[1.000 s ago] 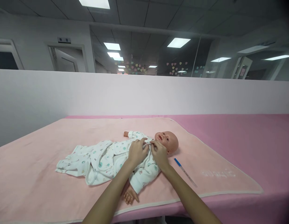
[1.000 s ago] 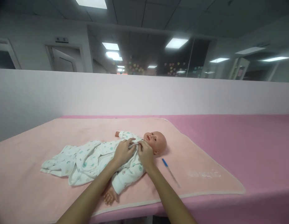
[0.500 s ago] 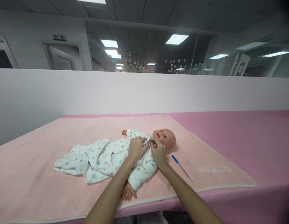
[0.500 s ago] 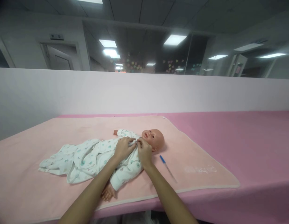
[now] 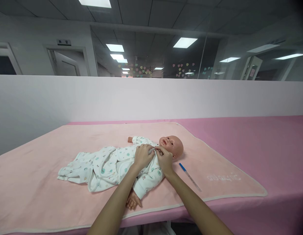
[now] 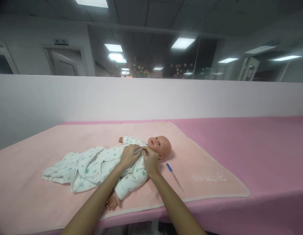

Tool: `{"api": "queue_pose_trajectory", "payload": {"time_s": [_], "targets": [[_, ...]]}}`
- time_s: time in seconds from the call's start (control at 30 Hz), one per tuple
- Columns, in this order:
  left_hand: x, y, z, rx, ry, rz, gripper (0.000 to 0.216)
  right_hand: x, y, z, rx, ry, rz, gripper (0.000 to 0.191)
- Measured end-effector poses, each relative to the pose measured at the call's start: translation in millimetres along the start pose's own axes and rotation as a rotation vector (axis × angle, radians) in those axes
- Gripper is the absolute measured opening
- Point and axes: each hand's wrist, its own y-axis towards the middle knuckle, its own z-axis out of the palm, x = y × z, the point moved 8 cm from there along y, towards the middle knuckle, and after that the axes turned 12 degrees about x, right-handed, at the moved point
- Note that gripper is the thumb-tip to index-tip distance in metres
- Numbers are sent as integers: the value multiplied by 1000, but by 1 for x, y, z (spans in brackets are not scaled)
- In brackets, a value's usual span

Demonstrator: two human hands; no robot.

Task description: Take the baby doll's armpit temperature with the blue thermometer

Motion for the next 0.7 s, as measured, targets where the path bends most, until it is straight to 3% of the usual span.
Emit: {"api": "queue_pose_trajectory", "payload": {"time_s": [0.37, 0.7], "targets": [[-3, -1, 2, 55, 55, 8, 31, 4, 1, 3, 24, -37, -49, 19], [-6, -2, 0, 26, 49, 39, 35, 9, 2, 0, -2, -100, -29, 19]]}}
